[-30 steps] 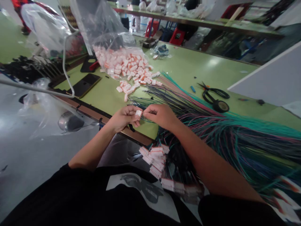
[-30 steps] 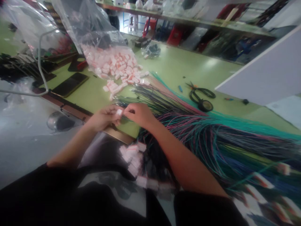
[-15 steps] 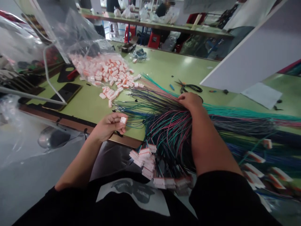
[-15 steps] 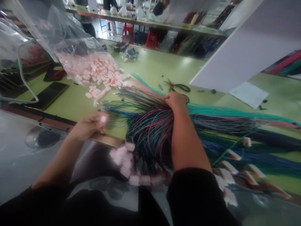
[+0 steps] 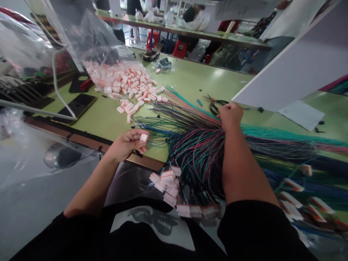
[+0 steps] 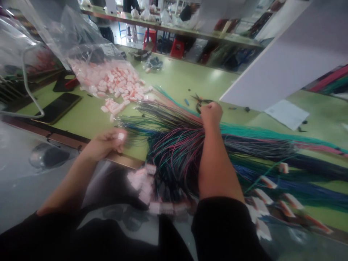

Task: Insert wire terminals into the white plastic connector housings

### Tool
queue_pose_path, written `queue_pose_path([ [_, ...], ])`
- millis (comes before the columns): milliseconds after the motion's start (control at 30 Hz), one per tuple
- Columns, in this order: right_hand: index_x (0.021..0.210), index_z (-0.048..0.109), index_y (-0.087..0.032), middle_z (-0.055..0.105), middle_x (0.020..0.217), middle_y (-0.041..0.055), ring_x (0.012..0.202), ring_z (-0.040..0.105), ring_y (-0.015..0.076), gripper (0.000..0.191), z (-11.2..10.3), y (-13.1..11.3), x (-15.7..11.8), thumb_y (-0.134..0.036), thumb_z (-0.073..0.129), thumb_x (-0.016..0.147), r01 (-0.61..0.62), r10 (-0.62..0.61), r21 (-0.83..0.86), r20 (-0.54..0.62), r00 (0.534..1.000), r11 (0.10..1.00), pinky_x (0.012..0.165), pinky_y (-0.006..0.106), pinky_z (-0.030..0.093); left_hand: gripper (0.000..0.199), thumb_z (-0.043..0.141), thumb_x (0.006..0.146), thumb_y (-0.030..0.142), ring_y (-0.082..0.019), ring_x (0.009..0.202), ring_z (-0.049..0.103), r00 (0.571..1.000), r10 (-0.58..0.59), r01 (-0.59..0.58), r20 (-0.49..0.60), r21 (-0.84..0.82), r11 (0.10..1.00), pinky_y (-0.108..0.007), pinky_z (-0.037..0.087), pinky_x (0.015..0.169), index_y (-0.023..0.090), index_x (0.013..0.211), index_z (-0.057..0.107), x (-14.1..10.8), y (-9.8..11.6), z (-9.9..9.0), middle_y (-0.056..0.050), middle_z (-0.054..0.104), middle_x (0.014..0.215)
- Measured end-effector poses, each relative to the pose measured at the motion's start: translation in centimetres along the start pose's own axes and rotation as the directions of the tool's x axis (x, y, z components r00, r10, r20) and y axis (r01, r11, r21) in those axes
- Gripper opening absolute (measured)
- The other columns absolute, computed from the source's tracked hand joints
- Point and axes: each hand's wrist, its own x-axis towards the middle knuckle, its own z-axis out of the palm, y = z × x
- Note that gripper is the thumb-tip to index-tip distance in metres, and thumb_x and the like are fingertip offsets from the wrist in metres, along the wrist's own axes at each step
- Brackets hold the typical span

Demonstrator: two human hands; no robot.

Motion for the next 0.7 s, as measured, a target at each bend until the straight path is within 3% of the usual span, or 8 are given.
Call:
queue_pose_path([
  [100, 0.112, 0.063, -0.013, 0.069, 0.099, 0.0148, 0.085, 0.062, 0.0258, 0.040, -0.5, -1.7, -0.3, -0.023, 0.044, 0.079, -0.095, 0.105, 0.155, -0.057, 0.993, 0.983, 0.069, 0.035, 0.047, 0.034, 0.081, 0.062, 0.020, -0.008, 0.049, 0.062, 1.000, -0.002, 0.002, -0.005, -0.001, 1.000, -0.015, 0.051, 0.047, 0.014, 0.090, 0.063, 0.1, 0.0, -0.1, 0.004, 0.064, 0.057],
  [200, 0.098, 0.069, -0.017, 0.070, 0.090, 0.0099, 0.083, 0.062, 0.0246, 0.030, -1.7, -6.0, -2.0, -0.030, 0.055, 0.074, 0.076, -0.100, 0.292, 0.068, 0.993, 0.954, 0.071, 0.035, 0.046, 0.035, 0.080, 0.063, 0.019, -0.008, 0.051, 0.063, 0.999, -0.009, 0.009, -0.031, -0.007, 1.000, -0.015, 0.051, 0.048, 0.014, 0.092, 0.062, 0.3, -0.1, -0.2, 0.004, 0.064, 0.057],
  [267, 0.090, 0.071, -0.018, 0.069, 0.085, 0.0082, 0.078, 0.061, 0.0220, 0.025, -2.7, -9.1, -3.9, -0.032, 0.055, 0.076, 0.202, -0.246, 0.378, 0.071, 0.967, 0.904, 0.070, 0.034, 0.045, 0.035, 0.079, 0.064, 0.018, -0.009, 0.053, 0.064, 0.999, -0.014, 0.014, -0.048, 0.000, 1.000, -0.015, 0.051, 0.050, 0.015, 0.094, 0.061, 0.5, -0.2, -0.3, 0.004, 0.063, 0.059],
  [367, 0.089, 0.071, -0.020, 0.067, 0.076, 0.0031, 0.067, 0.057, 0.0156, 0.024, -3.9, -12.4, -7.0, -0.034, 0.057, 0.076, 0.326, -0.499, 0.586, 0.160, 0.852, 0.742, 0.066, 0.030, 0.043, 0.034, 0.076, 0.067, 0.018, -0.009, 0.056, 0.064, 0.998, -0.011, 0.012, -0.058, 0.017, 1.000, -0.017, 0.052, 0.053, 0.015, 0.096, 0.060, 0.7, -0.4, -0.5, 0.004, 0.062, 0.060],
  [433, 0.089, 0.071, -0.022, 0.064, 0.068, -0.0002, 0.061, 0.054, 0.0128, 0.023, -4.3, -13.5, -8.5, -0.036, 0.061, 0.073, 0.311, -0.638, 0.708, 0.251, 0.728, 0.634, 0.062, 0.027, 0.042, 0.034, 0.074, 0.068, 0.018, -0.010, 0.057, 0.064, 0.999, -0.003, 0.004, -0.053, 0.028, 1.000, -0.019, 0.052, 0.055, 0.014, 0.099, 0.059, 0.8, -0.5, -0.7, 0.004, 0.062, 0.062],
  [500, 0.089, 0.070, -0.022, 0.063, 0.067, -0.0014, 0.059, 0.054, 0.0117, 0.024, -4.1, -13.9, -9.4, -0.036, 0.063, 0.071, 0.229, -0.691, 0.793, 0.302, 0.657, 0.564, 0.059, 0.026, 0.042, 0.035, 0.074, 0.069, 0.018, -0.010, 0.058, 0.065, 0.999, 0.002, 0.000, -0.046, 0.037, 0.999, -0.020, 0.053, 0.057, 0.014, 0.101, 0.059, 0.8, -0.6, -0.7, 0.004, 0.061, 0.062],
  [600, 0.086, 0.067, -0.020, 0.064, 0.068, -0.0007, 0.058, 0.054, 0.0107, 0.021, -3.5, -14.3, -10.0, -0.036, 0.061, 0.072, 0.134, -0.677, 0.845, 0.309, 0.668, 0.518, 0.057, 0.025, 0.042, 0.037, 0.075, 0.067, 0.019, -0.010, 0.057, 0.064, 0.999, -0.006, 0.008, -0.047, 0.031, 0.999, -0.019, 0.052, 0.055, 0.013, 0.099, 0.058, 0.8, -0.4, -0.6, 0.004, 0.061, 0.061],
  [700, 0.077, 0.066, -0.019, 0.061, 0.064, -0.0016, 0.055, 0.050, 0.0093, 0.016, -3.0, -15.0, -10.7, -0.033, 0.059, 0.073, 0.206, -0.673, 0.837, 0.235, 0.701, 0.506, 0.056, 0.024, 0.039, 0.039, 0.077, 0.065, 0.020, -0.010, 0.056, 0.064, 0.999, -0.024, 0.025, -0.046, 0.018, 1.000, -0.019, 0.052, 0.054, 0.014, 0.098, 0.057, 0.8, -0.2, -0.5, 0.004, 0.062, 0.061],
])
